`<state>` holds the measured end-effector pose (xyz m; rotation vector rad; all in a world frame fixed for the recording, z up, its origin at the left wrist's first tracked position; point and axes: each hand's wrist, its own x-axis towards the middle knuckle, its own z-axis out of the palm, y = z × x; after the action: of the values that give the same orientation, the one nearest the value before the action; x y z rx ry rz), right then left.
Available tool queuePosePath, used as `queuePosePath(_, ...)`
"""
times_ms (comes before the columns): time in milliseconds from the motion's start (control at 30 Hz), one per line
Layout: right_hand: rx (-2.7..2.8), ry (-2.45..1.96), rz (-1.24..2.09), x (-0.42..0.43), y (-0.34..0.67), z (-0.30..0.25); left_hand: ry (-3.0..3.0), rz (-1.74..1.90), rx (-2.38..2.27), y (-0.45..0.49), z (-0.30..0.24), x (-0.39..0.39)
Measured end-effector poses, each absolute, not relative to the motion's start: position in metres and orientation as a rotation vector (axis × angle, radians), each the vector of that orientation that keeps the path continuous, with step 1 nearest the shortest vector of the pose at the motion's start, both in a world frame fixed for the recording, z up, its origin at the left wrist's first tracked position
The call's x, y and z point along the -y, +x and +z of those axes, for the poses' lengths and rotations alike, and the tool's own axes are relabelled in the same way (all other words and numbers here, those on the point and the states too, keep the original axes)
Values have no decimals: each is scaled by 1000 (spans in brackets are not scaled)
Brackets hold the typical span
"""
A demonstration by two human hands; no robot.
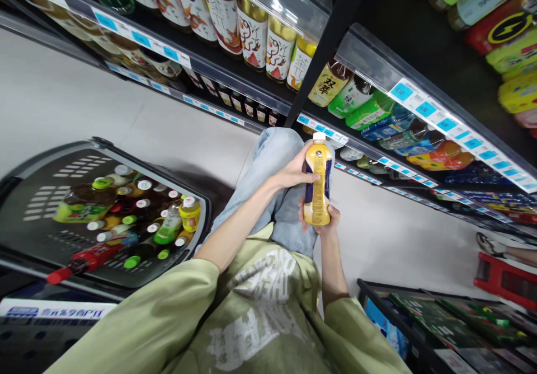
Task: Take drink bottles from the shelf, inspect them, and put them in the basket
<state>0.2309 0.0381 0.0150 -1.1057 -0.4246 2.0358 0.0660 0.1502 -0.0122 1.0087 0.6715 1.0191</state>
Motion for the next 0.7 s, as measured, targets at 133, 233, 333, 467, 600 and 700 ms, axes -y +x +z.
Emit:
queuePosePath(133, 420, -1082, 2045, -36, 234, 10, 1007, 1018, -676, 65, -9, -149)
queuePosePath(233, 428, -1082, 2054, -35, 236, 8, 989, 1017, -686, 64, -5, -148)
queuePosePath(333, 429, -1083, 2055, -35, 237, 7, 947, 1014, -702, 65, -4, -147)
queuePosePath(467, 421, -1089, 2039, -34, 235, 7, 912, 1003, -697, 66, -6, -147)
queuePosePath(600, 425, -1107, 2018, -33, 235, 7, 959, 995, -696, 65, -8, -148)
queuePosePath(700, 429, -1107, 2033, -34, 236, 7, 989, 1010, -692, 65, -10, -150)
